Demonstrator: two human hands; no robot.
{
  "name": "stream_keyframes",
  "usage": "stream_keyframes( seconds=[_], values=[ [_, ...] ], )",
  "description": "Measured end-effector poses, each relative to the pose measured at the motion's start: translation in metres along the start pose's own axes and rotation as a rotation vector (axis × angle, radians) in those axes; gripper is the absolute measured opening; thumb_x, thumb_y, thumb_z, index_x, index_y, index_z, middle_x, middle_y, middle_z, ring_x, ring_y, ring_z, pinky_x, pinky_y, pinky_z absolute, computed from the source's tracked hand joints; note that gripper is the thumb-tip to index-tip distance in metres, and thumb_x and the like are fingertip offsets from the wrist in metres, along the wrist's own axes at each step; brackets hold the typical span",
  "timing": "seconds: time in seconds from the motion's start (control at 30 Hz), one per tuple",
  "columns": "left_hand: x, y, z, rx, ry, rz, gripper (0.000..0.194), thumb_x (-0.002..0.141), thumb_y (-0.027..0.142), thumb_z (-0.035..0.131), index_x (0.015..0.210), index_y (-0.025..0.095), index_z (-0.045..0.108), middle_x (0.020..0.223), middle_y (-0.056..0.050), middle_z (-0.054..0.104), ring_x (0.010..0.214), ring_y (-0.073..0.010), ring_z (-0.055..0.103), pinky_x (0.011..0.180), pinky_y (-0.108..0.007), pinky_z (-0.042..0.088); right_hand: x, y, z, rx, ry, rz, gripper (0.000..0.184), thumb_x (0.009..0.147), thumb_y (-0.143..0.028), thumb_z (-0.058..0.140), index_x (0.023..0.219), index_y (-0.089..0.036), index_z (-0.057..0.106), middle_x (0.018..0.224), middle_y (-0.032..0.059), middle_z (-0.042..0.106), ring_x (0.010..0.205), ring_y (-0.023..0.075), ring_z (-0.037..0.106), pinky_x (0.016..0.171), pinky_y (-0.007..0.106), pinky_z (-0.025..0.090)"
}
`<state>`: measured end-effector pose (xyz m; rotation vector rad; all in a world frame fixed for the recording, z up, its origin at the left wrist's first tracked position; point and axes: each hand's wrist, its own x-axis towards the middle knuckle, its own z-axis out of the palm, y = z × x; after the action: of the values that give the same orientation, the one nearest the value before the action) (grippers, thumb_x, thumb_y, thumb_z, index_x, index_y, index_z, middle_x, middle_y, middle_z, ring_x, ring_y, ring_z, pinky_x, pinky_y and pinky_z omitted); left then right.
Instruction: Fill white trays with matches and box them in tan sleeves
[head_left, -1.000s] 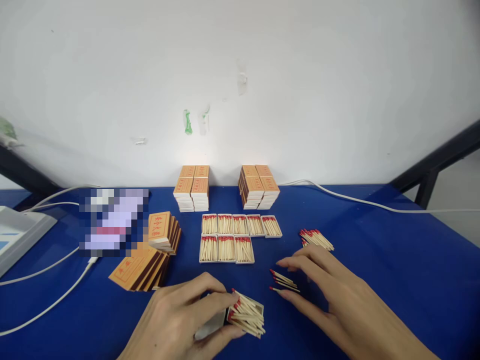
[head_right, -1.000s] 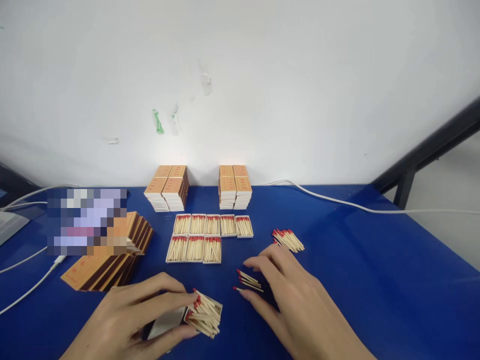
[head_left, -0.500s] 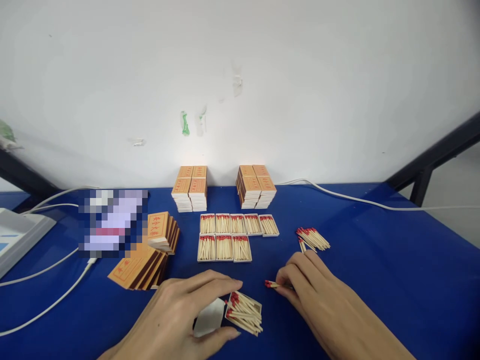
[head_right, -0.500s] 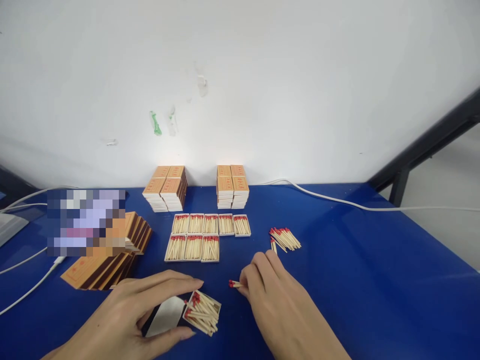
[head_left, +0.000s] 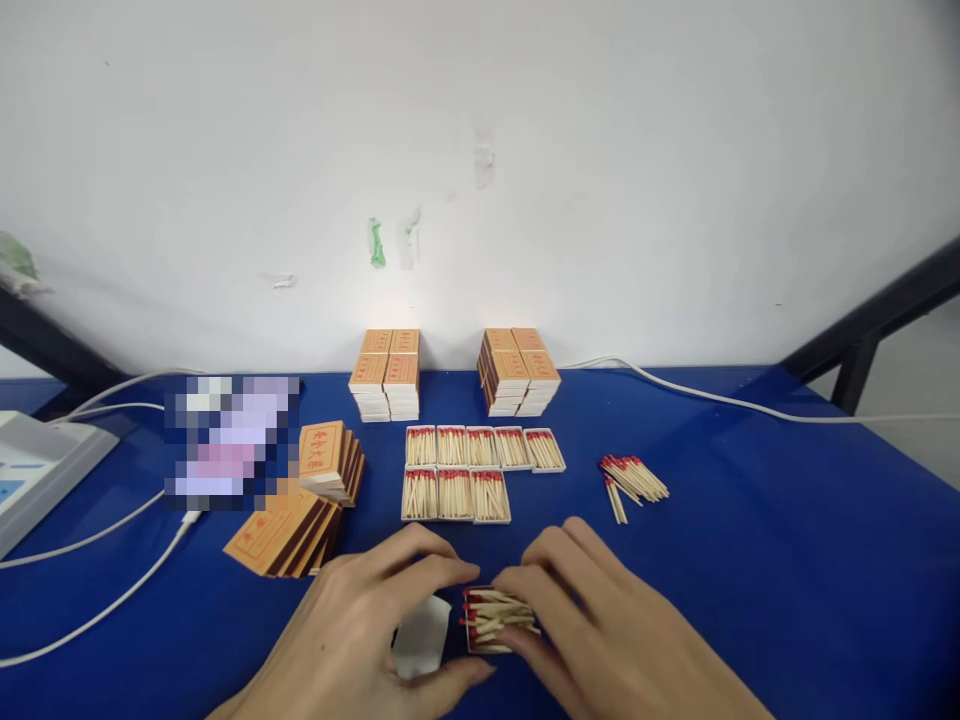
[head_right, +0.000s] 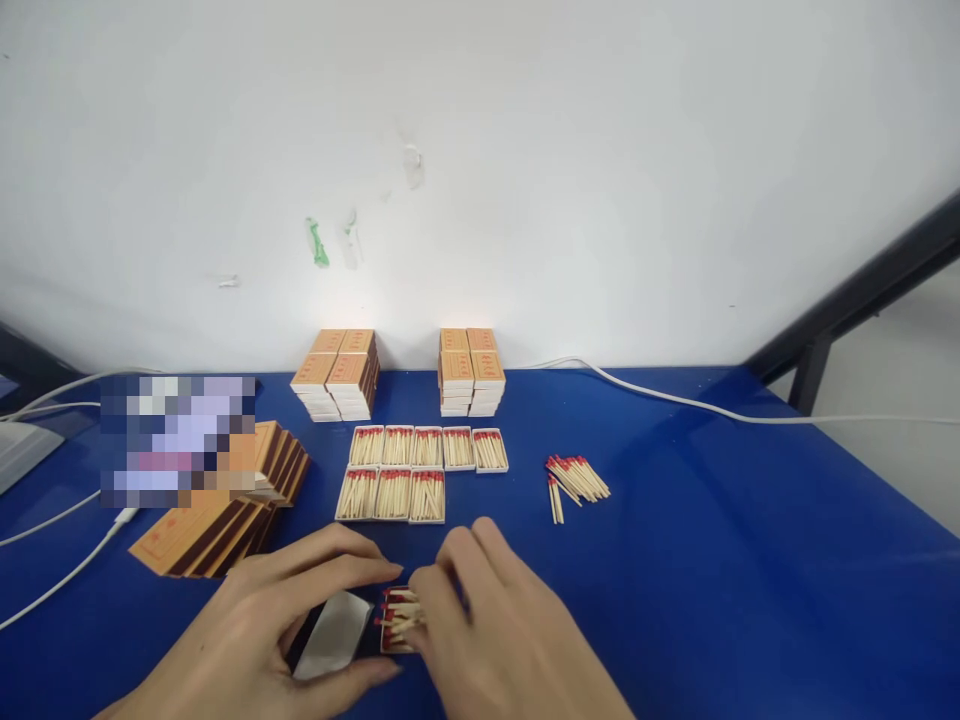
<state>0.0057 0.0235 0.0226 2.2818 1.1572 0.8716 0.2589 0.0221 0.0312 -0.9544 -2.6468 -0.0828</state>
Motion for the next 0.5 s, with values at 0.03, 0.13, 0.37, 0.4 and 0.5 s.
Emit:
stream_keyframes(
  seconds=[0.03, 0.13, 0.37, 0.4, 0.5],
  values=[
    [0.000, 0.001, -0.002, -0.007, 0.007, -0.005, 0.050, 0.082, 0.022, 0.102, 0.127, 0.029, 0.081, 0.115, -0.002, 0.083, 0.087, -0.0206, 0.086, 0.077, -0.029, 0.072, -0.004, 0.004, -0.005, 0.111, -0.026, 0.103, 0.010, 0.105, -0.014, 0.073, 0.107, -0.024, 0.074, 0.100, 0.0041, 0.076, 0.088, 0.0232, 0.073, 0.079, 0.036, 0.065],
    [0.001, 0.001, -0.006, -0.051, 0.027, -0.047, 0.044, 0.083, 0.024, 0.102, 0.124, 0.032, 0.086, 0.106, 0.002, 0.083, 0.077, -0.0163, 0.083, 0.069, -0.024, 0.068, -0.018, 0.012, -0.014, 0.456, -0.084, 0.313, 0.033, 0.104, -0.023, 0.082, 0.134, -0.031, 0.071, 0.115, 0.0022, 0.074, 0.092, 0.0174, 0.077, 0.079, 0.026, 0.067],
    [0.006, -0.005, -0.001, -0.274, -0.046, -0.246, 0.029, 0.087, 0.018, 0.097, 0.105, 0.040, 0.094, 0.082, 0.007, 0.084, 0.052, -0.0092, 0.060, 0.046, -0.019, 0.041, -0.018, 0.016, -0.005, 0.777, -0.170, 0.475, 0.013, 0.103, -0.019, 0.082, 0.109, -0.030, 0.079, 0.100, -0.0022, 0.073, 0.085, 0.0131, 0.072, 0.081, 0.022, 0.060],
    [0.006, -0.005, 0.001, -0.305, -0.054, -0.275, 0.026, 0.088, 0.020, 0.096, 0.103, 0.041, 0.095, 0.080, 0.006, 0.084, 0.053, -0.0100, 0.060, 0.047, -0.020, 0.039, -0.017, 0.017, -0.003, 0.806, -0.182, 0.482, 0.009, 0.104, -0.020, 0.081, 0.107, -0.028, 0.079, 0.100, -0.0021, 0.073, 0.084, 0.0130, 0.072, 0.080, 0.022, 0.059],
    [0.006, -0.006, 0.003, -0.366, -0.075, -0.359, 0.017, 0.090, 0.026, 0.095, 0.096, 0.041, 0.095, 0.076, 0.004, 0.083, 0.055, -0.0115, 0.060, 0.050, -0.022, 0.036, -0.013, 0.018, 0.003, 0.869, -0.207, 0.509, 0.002, 0.108, -0.026, 0.077, 0.107, -0.027, 0.078, 0.100, -0.0017, 0.074, 0.085, 0.0135, 0.071, 0.078, 0.024, 0.057]
  ],
)
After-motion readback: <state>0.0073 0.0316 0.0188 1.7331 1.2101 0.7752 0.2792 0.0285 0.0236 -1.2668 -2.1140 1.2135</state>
